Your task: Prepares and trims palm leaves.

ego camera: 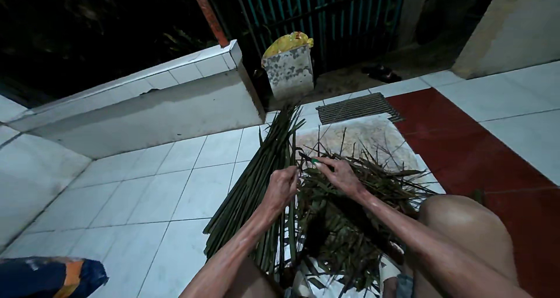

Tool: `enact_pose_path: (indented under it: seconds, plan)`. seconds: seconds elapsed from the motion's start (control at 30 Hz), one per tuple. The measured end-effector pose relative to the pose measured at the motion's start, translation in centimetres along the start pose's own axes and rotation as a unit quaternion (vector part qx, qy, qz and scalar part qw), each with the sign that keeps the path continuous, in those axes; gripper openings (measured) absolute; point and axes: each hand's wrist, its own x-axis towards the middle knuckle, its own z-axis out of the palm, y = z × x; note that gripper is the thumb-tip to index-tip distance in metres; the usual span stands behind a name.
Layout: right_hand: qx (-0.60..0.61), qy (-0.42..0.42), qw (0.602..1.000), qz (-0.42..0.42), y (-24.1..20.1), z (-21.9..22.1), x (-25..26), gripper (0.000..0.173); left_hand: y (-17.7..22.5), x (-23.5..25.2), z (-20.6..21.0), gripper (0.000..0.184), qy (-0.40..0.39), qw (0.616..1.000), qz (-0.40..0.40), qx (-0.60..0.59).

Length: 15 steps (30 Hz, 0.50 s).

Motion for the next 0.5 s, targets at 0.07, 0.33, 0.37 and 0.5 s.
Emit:
enact_pose_path:
  seconds: [0.07, 0.33, 0.37, 0.5]
  plan:
    - [0.007, 0.021, 0.999, 0.024, 0.6, -0.4, 0.6, 0.042, 0.1, -0.2, 0.0, 0.029, 0.001, 1.0, 0.002, -0.001]
    - [-0.021, 0.174, 0.976, 0.129, 2.3, -2.7, 2.0, 0.037, -0.8, -0.8, -0.2, 0.027, -0.004, 0.999, 0.01, 0.038]
    - [-0.021, 0.179, 0.976, 0.125, 2.2, -2.7, 1.8, 0.037, -1.0, -0.8, -0.1, 0.028, -0.005, 0.999, 0.009, 0.048]
    - [-0.002, 0.095, 0.994, 0.057, 1.1, -2.5, 0.7, 0.039, -0.6, -0.5, -0.2, 0.028, -0.051, 0.992, -0.003, 0.111]
